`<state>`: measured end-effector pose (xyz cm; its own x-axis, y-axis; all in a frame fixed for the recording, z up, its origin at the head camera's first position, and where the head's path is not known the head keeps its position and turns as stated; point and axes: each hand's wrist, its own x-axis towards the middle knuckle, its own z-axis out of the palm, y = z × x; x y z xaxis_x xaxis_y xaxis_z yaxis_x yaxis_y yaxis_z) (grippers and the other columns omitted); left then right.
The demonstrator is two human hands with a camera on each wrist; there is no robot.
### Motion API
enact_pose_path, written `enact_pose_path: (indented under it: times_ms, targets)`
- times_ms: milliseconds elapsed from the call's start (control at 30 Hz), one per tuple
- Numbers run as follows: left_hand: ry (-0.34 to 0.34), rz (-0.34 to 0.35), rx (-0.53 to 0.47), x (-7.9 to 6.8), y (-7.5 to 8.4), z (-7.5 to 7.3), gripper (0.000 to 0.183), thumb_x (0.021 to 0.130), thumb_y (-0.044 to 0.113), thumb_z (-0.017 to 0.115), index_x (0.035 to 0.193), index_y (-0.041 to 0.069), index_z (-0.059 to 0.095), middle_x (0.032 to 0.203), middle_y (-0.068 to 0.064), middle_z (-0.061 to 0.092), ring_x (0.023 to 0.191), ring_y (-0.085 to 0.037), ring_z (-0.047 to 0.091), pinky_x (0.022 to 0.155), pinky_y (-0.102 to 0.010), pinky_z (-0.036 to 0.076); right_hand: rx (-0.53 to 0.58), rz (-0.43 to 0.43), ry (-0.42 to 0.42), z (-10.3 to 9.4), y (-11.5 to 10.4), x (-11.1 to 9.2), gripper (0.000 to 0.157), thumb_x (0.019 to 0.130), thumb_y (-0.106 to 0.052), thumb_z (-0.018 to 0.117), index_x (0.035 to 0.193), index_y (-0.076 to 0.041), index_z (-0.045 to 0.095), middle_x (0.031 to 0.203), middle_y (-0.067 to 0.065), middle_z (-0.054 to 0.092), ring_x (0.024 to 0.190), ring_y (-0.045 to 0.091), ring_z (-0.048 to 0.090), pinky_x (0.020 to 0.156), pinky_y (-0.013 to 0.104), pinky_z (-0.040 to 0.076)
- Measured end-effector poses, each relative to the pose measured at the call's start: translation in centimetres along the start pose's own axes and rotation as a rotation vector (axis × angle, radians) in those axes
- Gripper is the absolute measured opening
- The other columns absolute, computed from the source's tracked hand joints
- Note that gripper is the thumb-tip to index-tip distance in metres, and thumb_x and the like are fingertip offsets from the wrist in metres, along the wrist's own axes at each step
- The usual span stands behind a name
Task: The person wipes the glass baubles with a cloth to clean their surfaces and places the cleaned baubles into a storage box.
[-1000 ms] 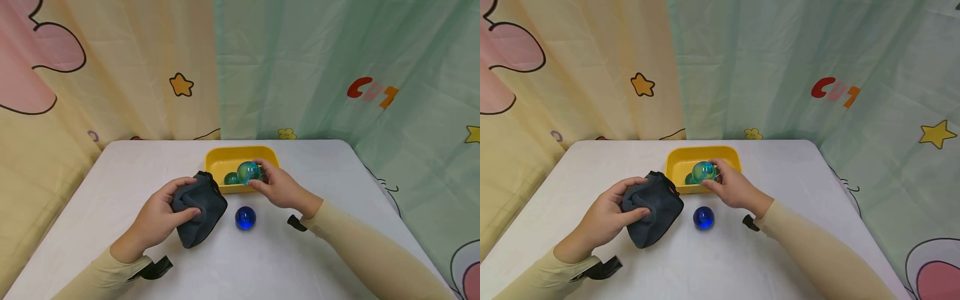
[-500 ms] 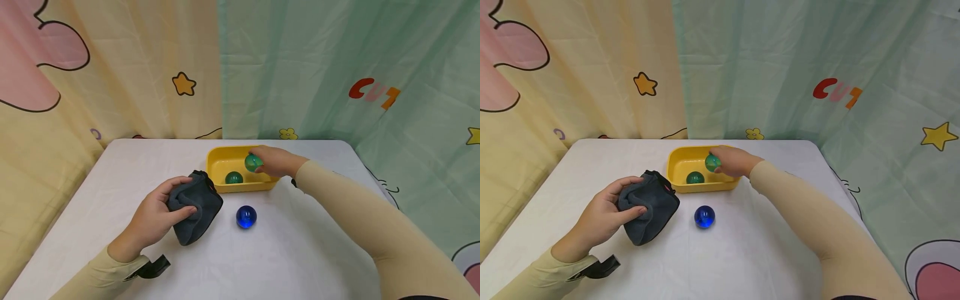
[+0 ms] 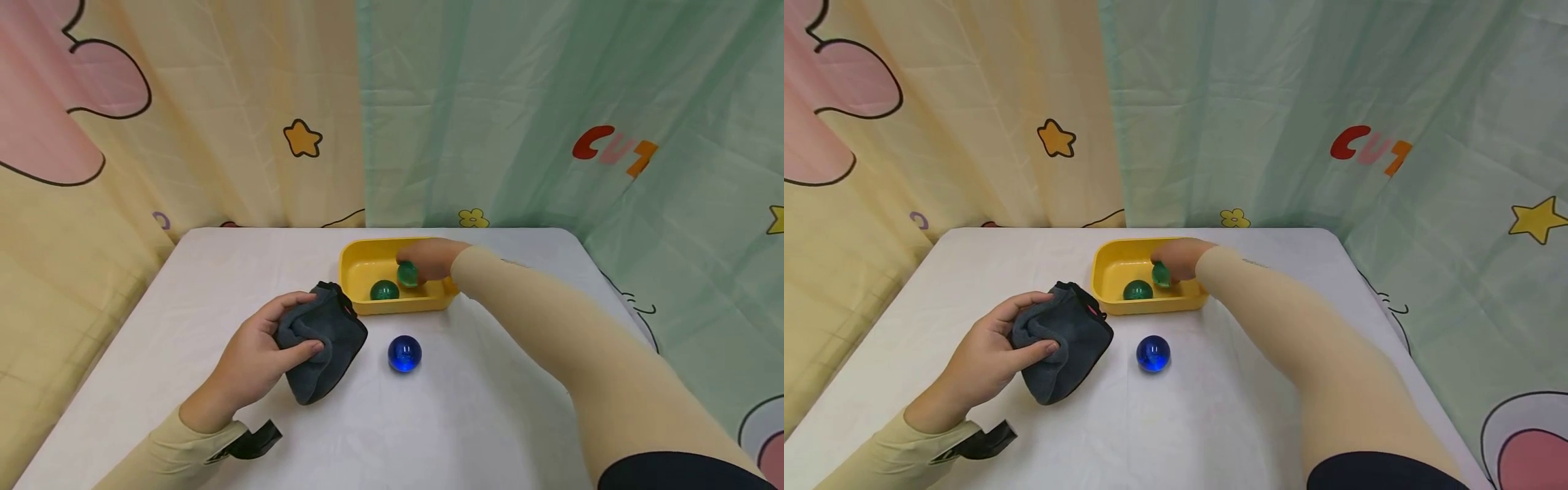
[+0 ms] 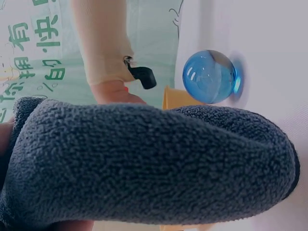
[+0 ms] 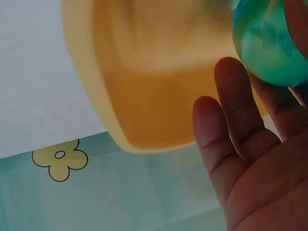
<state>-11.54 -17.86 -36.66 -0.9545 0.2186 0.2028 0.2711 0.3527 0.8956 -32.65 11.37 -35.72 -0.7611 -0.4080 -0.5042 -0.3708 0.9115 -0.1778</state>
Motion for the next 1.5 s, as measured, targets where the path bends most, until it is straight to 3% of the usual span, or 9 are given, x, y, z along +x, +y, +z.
enact_pose_path:
  times_ms: [133,267,600,1133,1500]
  targets:
    - [-0.007,0.013,-0.021,0.1,0.0,0.4,0.062,0.09,0.008,0.084,0.145,0.014,0.057,0.146,-0.019,0.061,0.12,-0.031,0.067,0.09,-0.019,0.059,-0.056,0.041,-0.029,0.3,-0.1,0.5,0.064,0.098,-0.016,0.077,0.155,-0.03,0.052,0.153,0.0,0.058,0.134,0.026,0.053,0.124,0.056,0.039]
    - [-0.015,0.006,-0.009,0.1,-0.1,0.8,0.062,0.09,0.01,0.084,0.145,0.016,0.056,0.149,-0.017,0.059,0.123,-0.034,0.066,0.092,-0.018,0.057,-0.093,0.075,-0.02,0.4,-0.1,0.8,0.066,0.096,-0.016,0.079,0.155,-0.031,0.053,0.153,-0.003,0.058,0.135,0.024,0.053,0.125,0.054,0.038]
    - [-0.015,-0.002,0.022,0.2,-0.2,1.1,0.062,0.09,0.011,0.085,0.145,0.017,0.056,0.15,-0.016,0.058,0.124,-0.034,0.066,0.092,-0.018,0.057,-0.183,0.019,-0.018,0.2,-0.7,1.6,0.063,0.092,-0.018,0.083,0.15,-0.024,0.06,0.145,0.0,0.064,0.125,0.023,0.058,0.122,0.049,0.043]
    - [-0.031,-0.012,0.024,0.2,0.3,1.6,0.062,0.09,0.012,0.085,0.144,0.017,0.056,0.145,-0.018,0.061,0.119,-0.035,0.069,0.09,-0.021,0.059,-0.211,0.037,-0.008,0.1,-1.3,0.7,0.062,0.093,-0.018,0.082,0.15,-0.022,0.06,0.145,0.001,0.064,0.126,0.023,0.059,0.122,0.047,0.044]
    - [-0.029,0.006,-0.009,-0.1,0.4,1.8,0.061,0.09,0.011,0.084,0.144,0.015,0.056,0.142,-0.021,0.063,0.116,-0.032,0.07,0.088,-0.021,0.06,-0.209,0.052,-0.021,0.5,-1.1,1.5,0.067,0.092,-0.021,0.084,0.153,-0.023,0.057,0.147,0.0,0.064,0.128,0.022,0.059,0.122,0.048,0.043]
